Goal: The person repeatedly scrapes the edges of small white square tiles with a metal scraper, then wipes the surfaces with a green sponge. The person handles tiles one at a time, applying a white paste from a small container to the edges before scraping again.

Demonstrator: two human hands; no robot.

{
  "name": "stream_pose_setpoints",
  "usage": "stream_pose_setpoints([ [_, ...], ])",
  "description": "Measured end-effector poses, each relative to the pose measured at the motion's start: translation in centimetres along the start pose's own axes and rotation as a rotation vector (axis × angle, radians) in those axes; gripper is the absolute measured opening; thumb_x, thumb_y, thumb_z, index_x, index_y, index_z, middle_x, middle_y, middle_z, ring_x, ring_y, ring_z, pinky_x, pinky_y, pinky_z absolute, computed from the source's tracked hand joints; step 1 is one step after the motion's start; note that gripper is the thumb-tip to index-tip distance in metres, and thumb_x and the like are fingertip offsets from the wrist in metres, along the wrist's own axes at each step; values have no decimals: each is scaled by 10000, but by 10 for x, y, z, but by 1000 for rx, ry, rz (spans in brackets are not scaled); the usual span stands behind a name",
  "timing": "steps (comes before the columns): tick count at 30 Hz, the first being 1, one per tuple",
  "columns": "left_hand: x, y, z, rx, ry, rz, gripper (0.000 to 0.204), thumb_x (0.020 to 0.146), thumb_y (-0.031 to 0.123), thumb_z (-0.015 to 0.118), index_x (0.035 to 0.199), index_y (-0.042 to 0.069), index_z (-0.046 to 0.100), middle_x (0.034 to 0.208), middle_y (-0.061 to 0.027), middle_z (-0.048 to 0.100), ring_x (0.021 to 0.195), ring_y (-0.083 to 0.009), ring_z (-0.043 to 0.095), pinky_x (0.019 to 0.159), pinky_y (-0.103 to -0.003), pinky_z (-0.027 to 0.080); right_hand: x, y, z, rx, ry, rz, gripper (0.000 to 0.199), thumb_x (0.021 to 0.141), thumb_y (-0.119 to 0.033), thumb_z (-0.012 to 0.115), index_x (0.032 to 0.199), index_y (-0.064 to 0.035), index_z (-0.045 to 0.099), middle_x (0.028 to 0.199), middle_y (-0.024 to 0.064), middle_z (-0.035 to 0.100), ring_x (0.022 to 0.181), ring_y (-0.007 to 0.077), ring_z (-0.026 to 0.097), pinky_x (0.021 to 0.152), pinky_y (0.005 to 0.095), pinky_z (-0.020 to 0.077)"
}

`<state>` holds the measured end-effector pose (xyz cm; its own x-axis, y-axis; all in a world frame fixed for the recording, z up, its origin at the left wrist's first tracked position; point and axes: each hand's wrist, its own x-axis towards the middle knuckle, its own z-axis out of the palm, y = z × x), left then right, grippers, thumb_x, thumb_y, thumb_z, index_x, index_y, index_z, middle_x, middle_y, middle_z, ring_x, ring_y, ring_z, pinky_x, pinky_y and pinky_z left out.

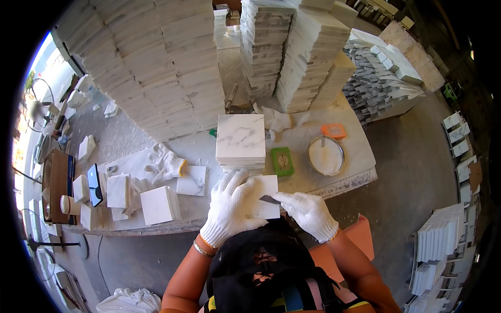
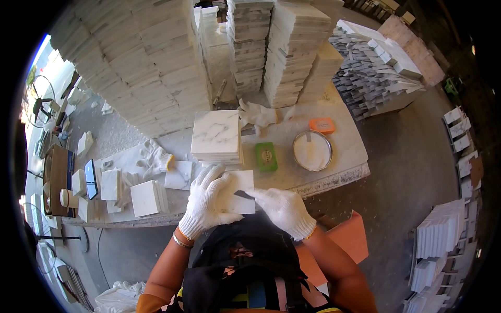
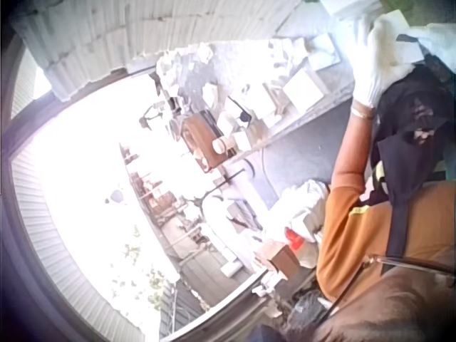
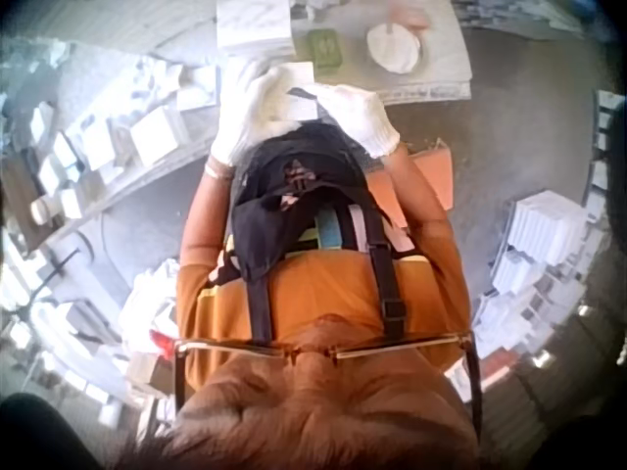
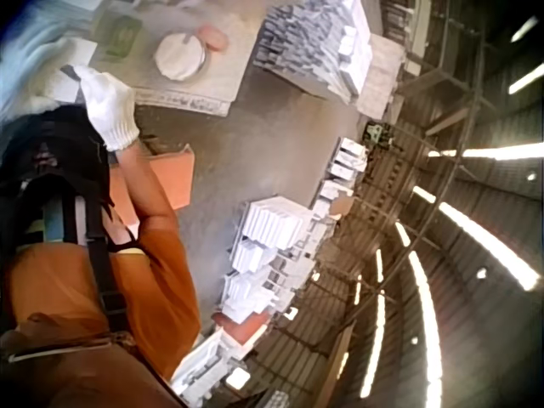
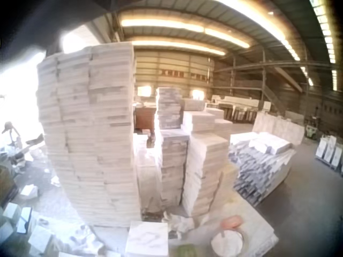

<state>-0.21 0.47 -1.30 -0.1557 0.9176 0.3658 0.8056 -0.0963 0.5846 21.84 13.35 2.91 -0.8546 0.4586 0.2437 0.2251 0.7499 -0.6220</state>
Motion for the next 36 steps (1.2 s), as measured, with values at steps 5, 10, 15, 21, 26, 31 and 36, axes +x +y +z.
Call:
stream_pose_setpoints([
  [5,7,10,-6,-2,-29,-24,956,513,428,932,1338,69,609,1461,-222,536,1341,-463,505,1099,-560,419,19,23,14,-72,94,-75,363,946,-112,663,1305,-140,714,940,116,740,800,306,715,690,402,579],
  [10,3,2,0,-42,-42,-22,975,512,455,942,1335,56,604,1457,-242,542,1332,-475,514,1110,-560,418,-20,-4,14,-71,-37,45,346,923,-132,682,1260,-185,742,819,101,702,722,310,691,638,425,557],
  [15,3,6,0,-4,23,28,978,513,469,935,1357,111,593,1452,-196,538,1310,-456,516,1062,-566,436,12,10,9,-91,89,-54,330,936,-136,669,1252,-190,745,834,96,725,727,305,700,640,425,564],
  [21,6,4,4,34,58,87,952,545,501,938,1337,89,609,1380,-199,591,1267,-455,564,1041,-565,472,-14,18,31,-80,46,-6,361,980,-185,576,1300,-264,723,810,72,710,682,299,698,617,445,562],
  [26,9,9,-1,72,48,95,902,569,518,938,1288,70,628,1363,-200,602,1253,-452,578,1013,-561,496,-7,15,22,-74,66,-54,339,992,-182,568,1283,-248,729,806,61,712,687,289,699,610,438,564],
  [31,10,11,-3,81,30,82,891,583,536,935,1272,59,630,1350,-211,608,1243,-437,595,1006,-549,503,-8,19,30,-157,93,-61,339,970,-193,611,1282,-248,730,783,56,699,679,273,696,581,424,553],
  [36,7,9,-2,135,11,82,929,601,572,927,1292,36,614,1340,-232,612,1235,-433,603,1007,-542,504,-16,12,31,-86,53,-53,367,962,-204,599,1307,-250,714,804,63,708,681,274,699,590,427,556],
])
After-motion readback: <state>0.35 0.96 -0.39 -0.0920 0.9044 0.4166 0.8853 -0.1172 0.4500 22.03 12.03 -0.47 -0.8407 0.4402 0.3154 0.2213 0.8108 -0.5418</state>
